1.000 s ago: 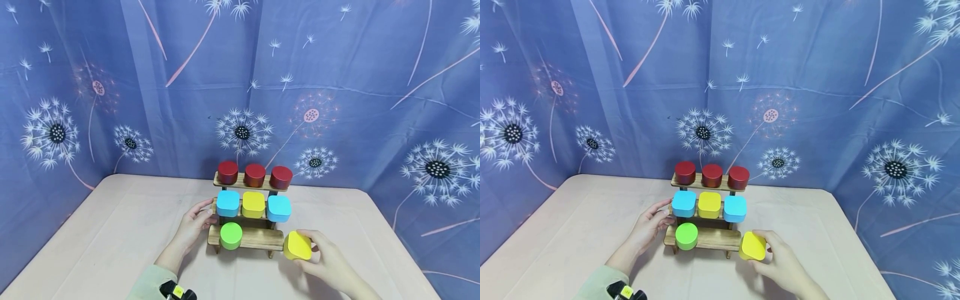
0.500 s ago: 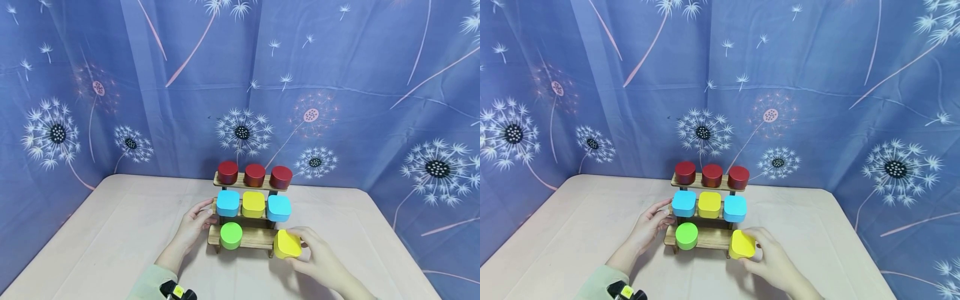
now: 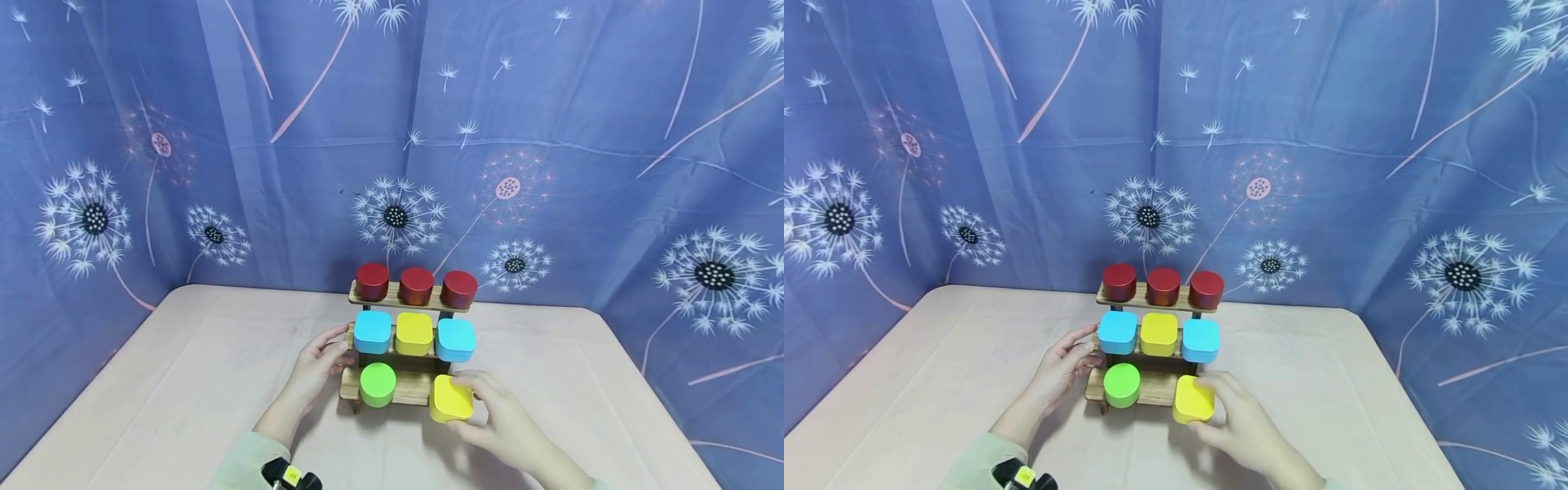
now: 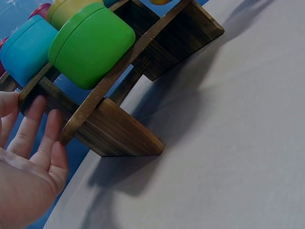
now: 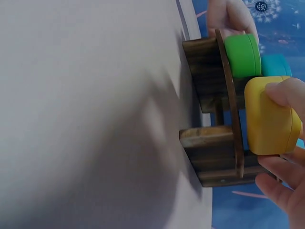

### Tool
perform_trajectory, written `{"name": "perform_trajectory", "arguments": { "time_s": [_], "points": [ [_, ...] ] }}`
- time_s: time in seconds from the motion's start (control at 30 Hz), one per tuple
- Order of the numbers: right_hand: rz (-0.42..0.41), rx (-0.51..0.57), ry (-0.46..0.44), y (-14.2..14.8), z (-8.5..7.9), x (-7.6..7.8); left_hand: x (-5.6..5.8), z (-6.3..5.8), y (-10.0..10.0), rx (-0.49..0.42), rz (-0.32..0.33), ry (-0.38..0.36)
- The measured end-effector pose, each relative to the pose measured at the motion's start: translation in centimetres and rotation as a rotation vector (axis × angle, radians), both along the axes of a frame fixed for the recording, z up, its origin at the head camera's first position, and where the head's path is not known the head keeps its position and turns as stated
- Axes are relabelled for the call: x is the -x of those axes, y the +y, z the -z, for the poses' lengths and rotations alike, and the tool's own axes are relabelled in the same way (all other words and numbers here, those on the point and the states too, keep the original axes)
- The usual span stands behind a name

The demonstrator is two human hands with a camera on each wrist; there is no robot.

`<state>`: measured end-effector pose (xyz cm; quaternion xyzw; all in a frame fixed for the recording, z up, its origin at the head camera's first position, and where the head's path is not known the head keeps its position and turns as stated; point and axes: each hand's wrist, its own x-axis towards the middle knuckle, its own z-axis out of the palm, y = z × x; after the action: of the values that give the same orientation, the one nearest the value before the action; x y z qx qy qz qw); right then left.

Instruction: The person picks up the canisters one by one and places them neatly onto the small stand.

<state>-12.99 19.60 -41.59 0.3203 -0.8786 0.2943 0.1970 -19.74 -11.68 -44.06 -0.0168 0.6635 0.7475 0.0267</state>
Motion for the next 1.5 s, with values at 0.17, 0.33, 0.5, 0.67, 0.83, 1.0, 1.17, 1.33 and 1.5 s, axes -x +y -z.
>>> {"name": "perform_trajectory", "arguments": {
  "time_s": [0.17, 0.33, 0.5, 0.67, 0.83, 1.0, 1.17, 1.33, 1.5],
  "points": [
    [0.028, -0.037, -0.010, -0.9, -0.1, -0.1, 0.0, 0.0, 0.0, 0.003, -0.005, 0.000],
    [0.008, -0.041, 0.027, -1.6, -0.1, 0.0, -0.1, -0.1, 0.1, 0.004, -0.006, 0.001],
    [-0.013, -0.024, 0.051, -2.2, 0.0, 0.1, -0.1, -0.1, 0.1, 0.003, -0.007, 0.000],
    [-0.006, -0.019, 0.026, -2.7, 0.0, 0.2, -0.1, 0.0, 0.1, 0.002, -0.005, 0.005],
    [-0.009, -0.001, 0.051, -2.9, 0.1, 0.4, 0.0, 0.0, 0.1, -0.004, -0.006, 0.005],
    [-0.030, 0.021, 0.115, -3.1, 0.2, 0.7, 0.0, 0.0, 0.1, -0.002, -0.007, 0.009],
    [-0.020, -0.001, 0.181, -3.3, 0.0, 0.9, 0.0, 0.0, 0.0, 0.006, -0.010, 0.005],
    [0.012, -0.024, 0.238, -3.4, 0.0, 0.9, -0.1, 0.1, 0.1, 0.010, -0.001, 0.004],
    [0.024, -0.017, 0.214, -3.5, 0.0, 0.9, -0.1, 0.0, 0.0, 0.022, -0.004, 0.003]
  ]
}}
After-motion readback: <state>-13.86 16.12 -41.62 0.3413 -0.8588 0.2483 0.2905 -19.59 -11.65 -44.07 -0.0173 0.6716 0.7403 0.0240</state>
